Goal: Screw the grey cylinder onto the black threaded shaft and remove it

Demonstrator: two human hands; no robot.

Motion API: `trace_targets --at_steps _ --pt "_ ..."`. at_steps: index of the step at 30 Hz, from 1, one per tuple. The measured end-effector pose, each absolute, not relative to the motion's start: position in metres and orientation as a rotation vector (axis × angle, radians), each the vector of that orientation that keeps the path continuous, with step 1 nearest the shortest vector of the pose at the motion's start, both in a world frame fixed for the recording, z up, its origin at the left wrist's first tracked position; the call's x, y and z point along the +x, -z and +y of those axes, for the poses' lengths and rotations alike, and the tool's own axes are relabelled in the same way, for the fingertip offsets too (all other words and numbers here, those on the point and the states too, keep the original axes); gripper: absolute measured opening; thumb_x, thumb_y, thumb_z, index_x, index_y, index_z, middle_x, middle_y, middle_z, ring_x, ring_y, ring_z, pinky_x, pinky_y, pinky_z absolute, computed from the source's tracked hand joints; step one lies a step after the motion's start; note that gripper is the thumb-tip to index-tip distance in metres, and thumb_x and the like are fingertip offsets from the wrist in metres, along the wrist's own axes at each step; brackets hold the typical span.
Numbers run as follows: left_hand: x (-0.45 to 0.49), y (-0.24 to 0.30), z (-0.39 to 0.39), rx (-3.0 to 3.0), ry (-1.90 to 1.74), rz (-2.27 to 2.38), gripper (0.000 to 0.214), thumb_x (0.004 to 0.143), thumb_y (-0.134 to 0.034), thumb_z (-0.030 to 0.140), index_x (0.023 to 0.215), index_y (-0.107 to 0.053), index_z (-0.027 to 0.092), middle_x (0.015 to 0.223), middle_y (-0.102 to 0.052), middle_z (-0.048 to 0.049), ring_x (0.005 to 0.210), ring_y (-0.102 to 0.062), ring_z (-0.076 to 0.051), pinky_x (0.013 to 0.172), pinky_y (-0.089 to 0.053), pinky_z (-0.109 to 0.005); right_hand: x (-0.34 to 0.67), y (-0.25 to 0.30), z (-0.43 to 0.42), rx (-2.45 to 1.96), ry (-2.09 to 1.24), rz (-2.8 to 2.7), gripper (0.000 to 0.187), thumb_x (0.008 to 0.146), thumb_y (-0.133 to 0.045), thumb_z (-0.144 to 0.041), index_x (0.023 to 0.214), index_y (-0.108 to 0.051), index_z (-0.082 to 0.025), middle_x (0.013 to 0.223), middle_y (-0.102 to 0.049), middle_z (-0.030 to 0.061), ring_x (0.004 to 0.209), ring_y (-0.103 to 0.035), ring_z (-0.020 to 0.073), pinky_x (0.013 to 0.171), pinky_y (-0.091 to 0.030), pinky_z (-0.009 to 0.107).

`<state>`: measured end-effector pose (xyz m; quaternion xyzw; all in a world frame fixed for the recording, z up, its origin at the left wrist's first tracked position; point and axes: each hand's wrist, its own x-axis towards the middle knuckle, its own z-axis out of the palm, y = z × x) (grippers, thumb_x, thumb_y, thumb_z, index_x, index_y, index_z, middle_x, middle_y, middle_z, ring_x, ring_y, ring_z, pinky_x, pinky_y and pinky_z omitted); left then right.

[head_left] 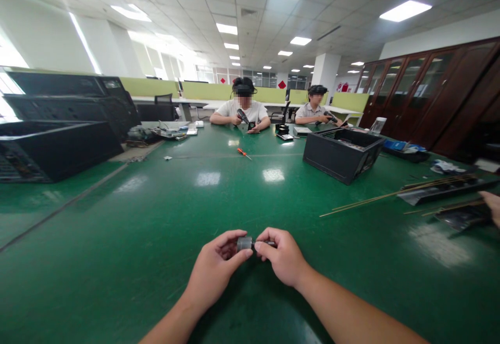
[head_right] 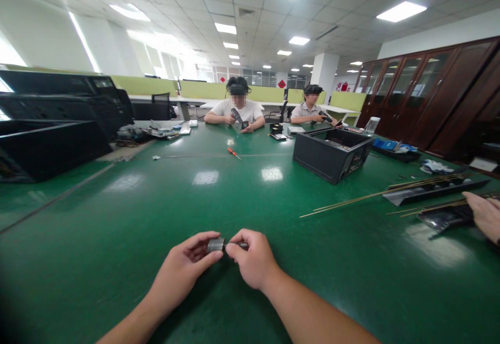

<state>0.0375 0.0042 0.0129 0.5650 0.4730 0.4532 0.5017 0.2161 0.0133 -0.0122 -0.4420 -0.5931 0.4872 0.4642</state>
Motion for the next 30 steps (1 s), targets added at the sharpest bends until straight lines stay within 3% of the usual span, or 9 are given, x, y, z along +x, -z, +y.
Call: trace_targets --at_steps 30 --pt "0.0356 -0.0072 0.0069 1.318 -1.135 1.148 0.045 0.067 -0.082 0.032 0.106 -0.068 0.015 0.097 -0.078 -0.0072 0.09 -0.073 -0.024 0.088 -0.058 -0.033 0.2152 0.0097 0.0148 -1.046 -1.242 -1.372 0.012 0.075 -0.062 -0.027 0.07 -0.061 -0.016 0.059 -0.06 -0.0008 0.054 -0.053 0.0128 0.058 -0.041 0.025"
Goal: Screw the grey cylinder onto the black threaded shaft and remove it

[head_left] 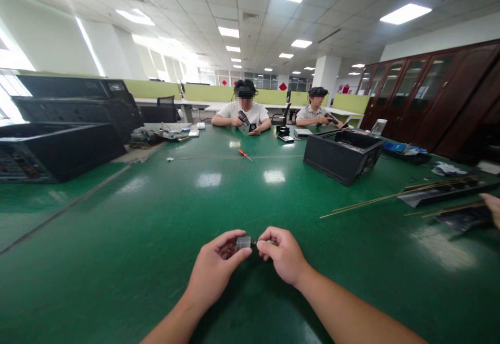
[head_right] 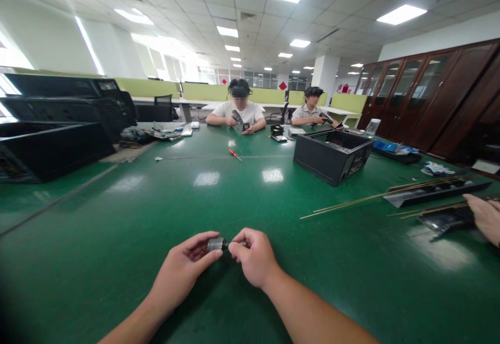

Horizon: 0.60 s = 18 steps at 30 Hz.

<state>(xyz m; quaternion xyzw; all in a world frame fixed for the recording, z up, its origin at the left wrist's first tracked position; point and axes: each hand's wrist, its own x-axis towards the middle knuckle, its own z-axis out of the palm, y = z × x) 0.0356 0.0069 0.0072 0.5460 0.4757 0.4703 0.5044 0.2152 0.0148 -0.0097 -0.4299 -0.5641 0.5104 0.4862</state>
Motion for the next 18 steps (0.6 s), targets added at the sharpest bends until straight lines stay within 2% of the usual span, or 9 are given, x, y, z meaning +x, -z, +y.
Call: trace_targets --at_steps 18 --pt "0.0343 -0.0058 0.0064 1.327 -1.158 1.167 0.046 0.066 -0.083 0.032 0.107 -0.069 0.015 0.097 -0.078 -0.008 0.091 -0.073 -0.024 0.087 -0.057 -0.033 0.2157 0.0108 0.0151 -1.035 -1.244 -1.378 0.013 0.077 -0.062 -0.028 0.072 -0.061 -0.016 0.06 -0.06 -0.0003 0.054 -0.053 0.0126 0.057 -0.041 0.025"
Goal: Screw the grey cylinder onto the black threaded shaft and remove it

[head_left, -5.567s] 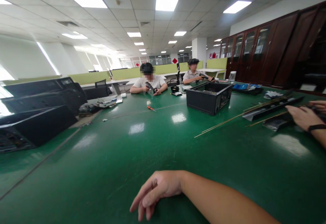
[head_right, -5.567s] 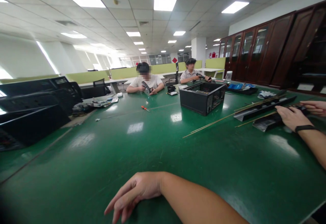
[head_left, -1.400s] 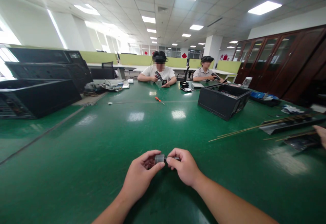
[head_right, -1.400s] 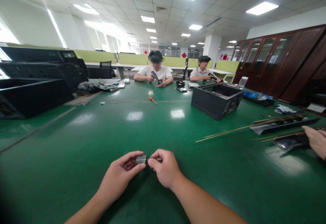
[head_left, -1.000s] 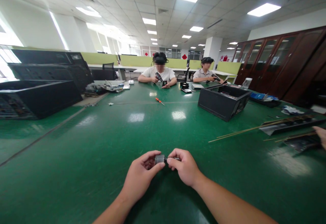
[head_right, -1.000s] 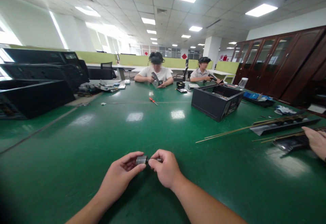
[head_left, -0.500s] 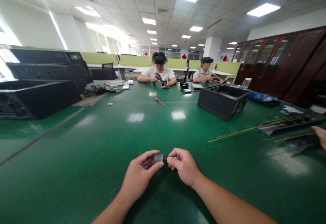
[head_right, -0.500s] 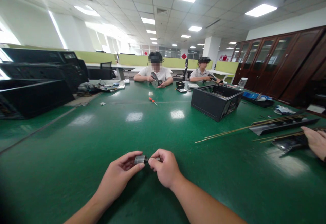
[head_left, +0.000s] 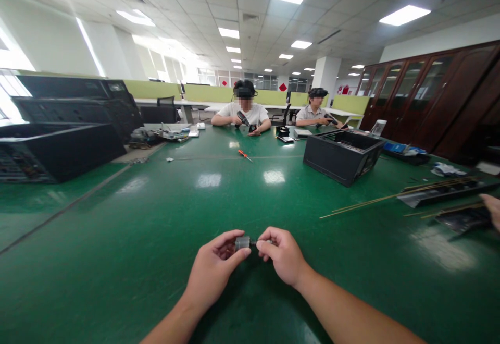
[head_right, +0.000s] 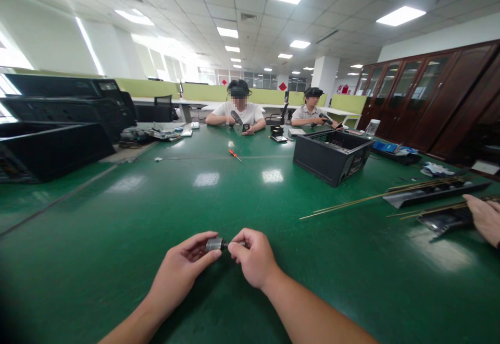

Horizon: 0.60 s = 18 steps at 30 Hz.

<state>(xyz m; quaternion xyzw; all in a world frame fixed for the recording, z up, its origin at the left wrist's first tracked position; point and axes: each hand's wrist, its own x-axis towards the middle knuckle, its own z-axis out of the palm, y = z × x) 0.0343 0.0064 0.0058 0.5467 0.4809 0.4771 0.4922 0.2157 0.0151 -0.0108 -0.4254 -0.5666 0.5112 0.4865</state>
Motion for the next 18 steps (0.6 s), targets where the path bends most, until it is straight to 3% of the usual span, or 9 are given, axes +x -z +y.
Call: trace_targets --at_steps 18 --pt "0.035 -0.0101 0.0042 1.327 -1.182 1.19 0.046 0.065 -0.082 0.035 0.105 -0.069 0.014 0.097 -0.078 -0.0094 0.091 -0.074 -0.028 0.09 -0.058 -0.04 0.2159 0.0093 0.0156 -1.027 -1.272 -1.353 0.015 0.078 -0.063 -0.029 0.072 -0.062 -0.015 0.059 -0.061 -0.0008 0.054 -0.054 0.0122 0.057 -0.042 0.025"
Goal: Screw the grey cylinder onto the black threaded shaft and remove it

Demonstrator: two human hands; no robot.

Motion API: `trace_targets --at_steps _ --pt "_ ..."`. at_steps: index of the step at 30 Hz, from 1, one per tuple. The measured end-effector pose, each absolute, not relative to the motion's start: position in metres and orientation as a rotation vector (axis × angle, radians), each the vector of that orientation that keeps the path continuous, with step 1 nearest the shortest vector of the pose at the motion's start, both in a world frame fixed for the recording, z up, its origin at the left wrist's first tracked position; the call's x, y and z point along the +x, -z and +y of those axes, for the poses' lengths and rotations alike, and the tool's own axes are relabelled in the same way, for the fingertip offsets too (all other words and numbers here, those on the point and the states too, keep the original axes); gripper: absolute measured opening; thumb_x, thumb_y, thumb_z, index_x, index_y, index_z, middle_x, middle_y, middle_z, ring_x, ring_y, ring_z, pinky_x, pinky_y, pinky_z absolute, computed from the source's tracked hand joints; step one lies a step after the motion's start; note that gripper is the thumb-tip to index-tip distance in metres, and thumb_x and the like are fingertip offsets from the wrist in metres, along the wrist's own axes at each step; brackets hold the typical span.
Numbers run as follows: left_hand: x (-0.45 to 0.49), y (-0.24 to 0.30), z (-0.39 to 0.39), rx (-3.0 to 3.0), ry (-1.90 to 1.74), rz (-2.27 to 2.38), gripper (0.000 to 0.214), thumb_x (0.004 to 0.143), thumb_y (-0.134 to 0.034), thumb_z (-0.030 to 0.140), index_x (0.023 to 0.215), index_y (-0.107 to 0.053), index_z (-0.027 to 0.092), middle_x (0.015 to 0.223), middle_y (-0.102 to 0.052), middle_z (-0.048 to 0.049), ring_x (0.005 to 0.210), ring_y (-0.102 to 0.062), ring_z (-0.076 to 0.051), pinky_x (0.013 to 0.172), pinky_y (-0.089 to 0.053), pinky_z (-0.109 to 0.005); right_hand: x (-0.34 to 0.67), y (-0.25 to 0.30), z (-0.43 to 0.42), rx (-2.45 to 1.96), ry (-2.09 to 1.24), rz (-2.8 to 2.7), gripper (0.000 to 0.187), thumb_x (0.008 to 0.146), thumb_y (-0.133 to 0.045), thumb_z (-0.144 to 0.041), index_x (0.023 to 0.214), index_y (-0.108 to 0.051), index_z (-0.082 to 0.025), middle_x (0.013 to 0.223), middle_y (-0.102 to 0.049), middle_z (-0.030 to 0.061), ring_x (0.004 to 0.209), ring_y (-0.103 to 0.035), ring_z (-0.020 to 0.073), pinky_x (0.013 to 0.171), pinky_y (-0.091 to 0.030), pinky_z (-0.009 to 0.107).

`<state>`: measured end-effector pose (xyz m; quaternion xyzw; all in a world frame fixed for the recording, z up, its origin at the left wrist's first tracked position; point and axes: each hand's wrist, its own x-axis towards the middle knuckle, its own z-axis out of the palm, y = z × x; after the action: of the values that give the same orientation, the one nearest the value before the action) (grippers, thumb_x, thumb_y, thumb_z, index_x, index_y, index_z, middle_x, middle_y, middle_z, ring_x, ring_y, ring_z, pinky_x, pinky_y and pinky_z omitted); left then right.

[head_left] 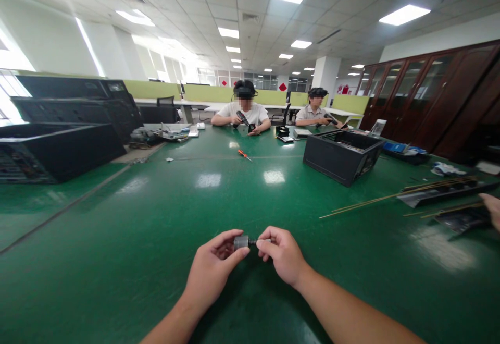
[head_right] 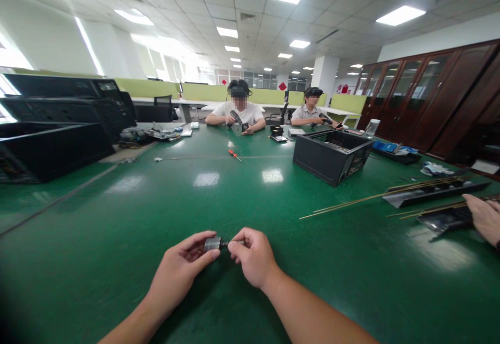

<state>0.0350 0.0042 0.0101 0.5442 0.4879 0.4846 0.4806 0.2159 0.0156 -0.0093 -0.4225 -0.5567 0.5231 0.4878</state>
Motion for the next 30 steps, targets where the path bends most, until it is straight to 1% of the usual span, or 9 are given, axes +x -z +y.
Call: trace_targets --at_steps 5,12,19,27,30 --pt "0.0349 -0.0117 0.0038 1.329 -1.179 1.182 0.046 0.065 -0.084 0.033 0.104 -0.069 0.014 0.095 -0.079 -0.0098 0.09 -0.074 -0.029 0.089 -0.059 -0.041 0.217 0.0095 0.016 -1.024 -1.302 -1.345 0.014 0.076 -0.064 -0.029 0.071 -0.061 -0.016 0.059 -0.061 -0.001 0.054 -0.054 0.0121 0.056 -0.041 0.024" --pt "0.0338 -0.0102 0.0033 1.32 -1.193 1.164 0.045 0.064 -0.085 0.03 0.104 -0.07 0.014 0.095 -0.079 -0.0096 0.089 -0.074 -0.026 0.086 -0.059 -0.036 0.2169 0.0102 0.0159 -1.024 -1.31 -1.355 0.012 0.075 -0.064 -0.027 0.071 -0.061 -0.016 0.059 -0.061 -0.0011 0.053 -0.054 0.012 0.055 -0.04 0.024" --pt "0.0313 -0.0069 0.0057 1.333 -1.189 1.139 0.044 0.065 -0.085 0.029 0.104 -0.07 0.015 0.096 -0.078 -0.0091 0.089 -0.074 -0.026 0.086 -0.059 -0.035 0.2168 0.0093 0.0156 -1.032 -1.317 -1.355 0.013 0.075 -0.063 -0.028 0.071 -0.06 -0.016 0.058 -0.061 -0.0011 0.053 -0.053 0.0122 0.056 -0.04 0.024" --pt "0.033 -0.0139 0.0034 1.323 -1.189 1.166 0.044 0.063 -0.086 0.031 0.102 -0.071 0.015 0.094 -0.079 -0.0096 0.088 -0.074 -0.028 0.087 -0.06 -0.038 0.2172 0.0076 0.015 -1.029 -1.323 -1.349 0.013 0.075 -0.064 -0.029 0.071 -0.061 -0.016 0.059 -0.061 -0.0015 0.053 -0.054 0.0116 0.055 -0.04 0.024" --pt "0.0329 -0.0136 0.0034 1.335 -1.183 1.177 0.044 0.063 -0.085 0.031 0.102 -0.071 0.015 0.094 -0.079 -0.0094 0.088 -0.074 -0.027 0.087 -0.06 -0.038 0.2172 0.0078 0.0151 -1.022 -1.326 -1.354 0.013 0.075 -0.065 -0.028 0.071 -0.061 -0.016 0.059 -0.061 -0.0015 0.053 -0.054 0.0116 0.055 -0.04 0.024"
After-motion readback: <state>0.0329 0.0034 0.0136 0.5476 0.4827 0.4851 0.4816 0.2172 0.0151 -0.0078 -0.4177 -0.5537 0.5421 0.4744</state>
